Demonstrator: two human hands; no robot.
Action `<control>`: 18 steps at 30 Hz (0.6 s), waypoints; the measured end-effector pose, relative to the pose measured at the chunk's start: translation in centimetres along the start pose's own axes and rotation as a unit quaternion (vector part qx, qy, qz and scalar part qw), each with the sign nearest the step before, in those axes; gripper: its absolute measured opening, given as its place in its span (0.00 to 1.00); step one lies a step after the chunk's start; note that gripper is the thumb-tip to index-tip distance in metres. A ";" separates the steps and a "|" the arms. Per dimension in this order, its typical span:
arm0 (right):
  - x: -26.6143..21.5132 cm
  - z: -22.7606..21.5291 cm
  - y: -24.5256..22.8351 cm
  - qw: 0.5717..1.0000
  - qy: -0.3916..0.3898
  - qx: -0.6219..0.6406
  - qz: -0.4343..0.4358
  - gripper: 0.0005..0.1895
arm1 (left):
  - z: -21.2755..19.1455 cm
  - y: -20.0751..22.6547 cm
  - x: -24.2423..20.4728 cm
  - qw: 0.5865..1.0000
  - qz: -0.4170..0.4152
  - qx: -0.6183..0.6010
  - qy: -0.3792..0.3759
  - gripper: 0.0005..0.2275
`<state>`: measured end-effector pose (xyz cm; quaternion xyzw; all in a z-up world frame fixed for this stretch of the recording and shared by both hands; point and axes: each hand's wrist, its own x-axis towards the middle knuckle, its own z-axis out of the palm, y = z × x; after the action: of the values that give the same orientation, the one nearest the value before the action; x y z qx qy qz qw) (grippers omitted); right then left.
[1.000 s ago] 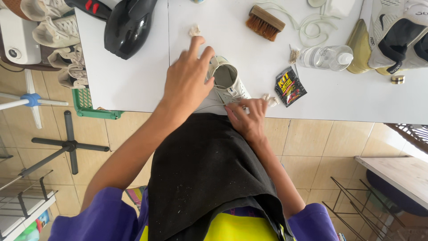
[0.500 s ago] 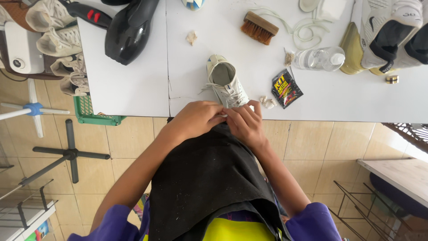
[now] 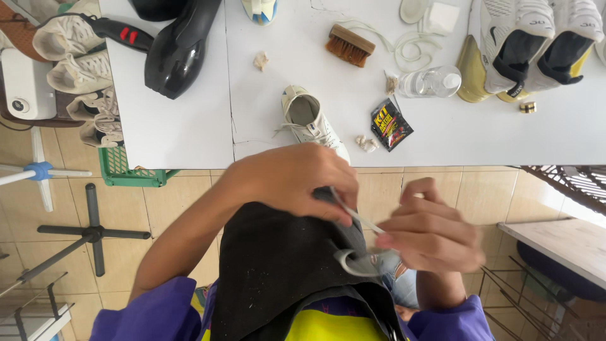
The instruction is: The person laces a white sneaker by threading a white shoelace through the eyelets from the bottom up. They repeatedly pull the lace ends to tighten the fit and adjust the tension across the shoe's tongue.
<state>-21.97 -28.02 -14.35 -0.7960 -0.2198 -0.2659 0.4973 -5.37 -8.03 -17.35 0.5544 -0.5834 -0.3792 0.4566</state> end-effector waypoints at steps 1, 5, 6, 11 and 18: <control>-0.8 -1.1 0.1 1.000 0.001 -0.002 0.003 0.11 | -0.7 0.8 -0.6 1.000 0.001 -0.002 -0.003 0.12; -2.8 -3.4 2.1 0.996 0.073 0.038 0.032 0.06 | -3.3 2.9 -3.0 0.996 0.005 -0.017 0.087 0.09; -3.0 -3.7 2.9 0.995 0.092 0.037 0.027 0.07 | -3.9 3.1 -3.4 0.994 0.003 0.015 0.106 0.09; 0.8 -0.8 4.5 0.965 0.111 -0.172 0.164 0.14 | -3.1 2.7 -3.2 0.968 -0.176 0.012 0.178 0.06; -1.5 4.8 9.9 0.969 0.046 -0.185 0.160 0.12 | -1.3 2.4 2.6 0.952 -0.243 -0.020 0.187 0.11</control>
<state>-16.07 -27.77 -23.72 -0.8859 -0.0133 -0.2549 0.3873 -4.74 -10.34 -14.41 0.7312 -0.3279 -0.3795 0.4625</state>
